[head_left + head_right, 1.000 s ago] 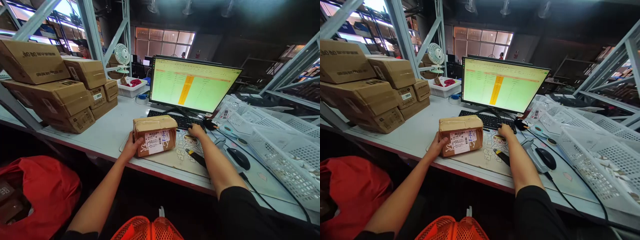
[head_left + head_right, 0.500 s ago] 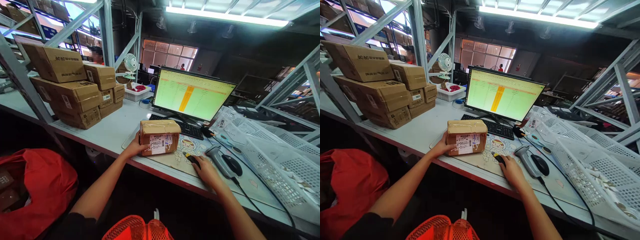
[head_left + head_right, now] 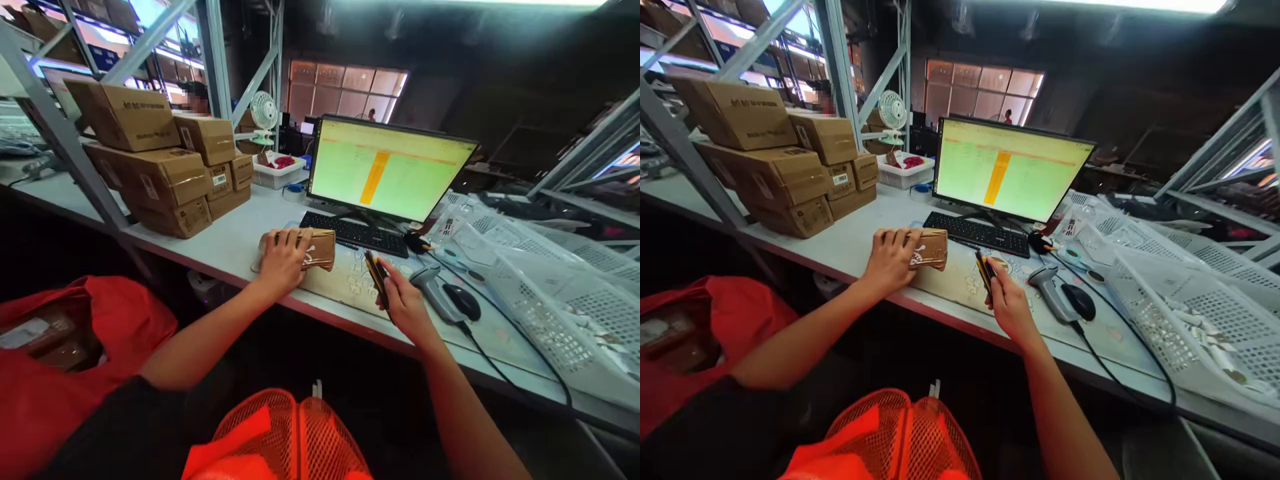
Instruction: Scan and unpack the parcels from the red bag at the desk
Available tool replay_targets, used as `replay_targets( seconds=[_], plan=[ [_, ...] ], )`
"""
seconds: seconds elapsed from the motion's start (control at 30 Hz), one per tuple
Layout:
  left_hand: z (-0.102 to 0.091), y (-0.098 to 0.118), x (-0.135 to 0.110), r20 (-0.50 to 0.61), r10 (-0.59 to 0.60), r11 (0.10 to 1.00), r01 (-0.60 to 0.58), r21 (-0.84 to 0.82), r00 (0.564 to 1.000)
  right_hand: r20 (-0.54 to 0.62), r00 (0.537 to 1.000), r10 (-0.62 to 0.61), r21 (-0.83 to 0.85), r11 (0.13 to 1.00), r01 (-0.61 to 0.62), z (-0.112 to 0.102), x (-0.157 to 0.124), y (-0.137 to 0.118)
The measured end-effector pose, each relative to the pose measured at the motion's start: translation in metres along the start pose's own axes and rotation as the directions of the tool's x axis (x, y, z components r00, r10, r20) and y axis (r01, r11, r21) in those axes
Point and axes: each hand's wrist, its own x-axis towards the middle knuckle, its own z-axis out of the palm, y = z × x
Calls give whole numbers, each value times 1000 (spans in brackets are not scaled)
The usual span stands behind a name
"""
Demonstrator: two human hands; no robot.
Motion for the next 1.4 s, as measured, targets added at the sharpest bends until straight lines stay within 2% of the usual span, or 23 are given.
replay_targets(
  seconds=[0.13, 0.3, 0.4, 0.57, 0.67, 0.77, 0.83, 0.9, 0.97, 1.07, 1.13, 1.2, 1.3, 1.4],
  plan=[
    [7, 10, -6, 40, -5, 999, 4, 44, 999, 66, 997, -32, -23, 999, 34, 24, 9, -19],
    [8, 9, -12, 20, 0, 998, -1, 65, 1000, 49, 986, -156, -125, 979, 162, 45, 20, -31],
    [8, 8, -13, 27, -3, 998, 1, 63, 1000, 19, 974, -226, -246, 943, 223, 56, 22, -35],
    [13, 9, -12, 21, 23, 1000, -23, 6, 1000, 28, 987, -158, -470, 870, 152, 74, 3, -29],
    [14, 13, -9, -20, -19, 999, 18, -31, 1000, 47, 992, -114, -483, 867, 123, 79, -13, -20],
    [10, 10, -4, -95, -106, 990, 96, -100, 990, 62, 991, -117, -385, 913, 132, 66, -23, -16],
    [8, -3, -2, -159, -199, 966, 166, -200, 967, 20, 993, -119, -309, 944, 119, 43, -24, -16],
    [11, -25, -3, -183, -293, 903, 209, -375, 938, -38, 997, -73, -237, 970, 62, 14, -21, -15],
    [23, -49, -8, -108, -328, 773, 201, -602, 939, -56, 998, 17, -108, 994, -23, -15, -14, -10],
    [53, -77, -19, 114, -247, 504, 228, -833, 962, -22, 990, 141, 148, 980, -136, -43, 6, 8],
    [75, -83, -26, 229, -198, 400, 292, -869, 953, 21, 976, 215, 263, 941, -213, -48, 23, 20],
    [93, -80, -28, 289, -182, 361, 337, -870, 940, 99, 956, 278, 316, 902, -295, -46, 39, 25],
    [107, -72, -27, 277, -178, 335, 323, -885, 944, 230, 932, 280, 340, 874, -346, -38, 54, 19],
    [112, -70, -24, 239, -175, 318, 285, -904, 955, 287, 941, 177, 364, 889, -278, -36, 55, 10]
  ],
)
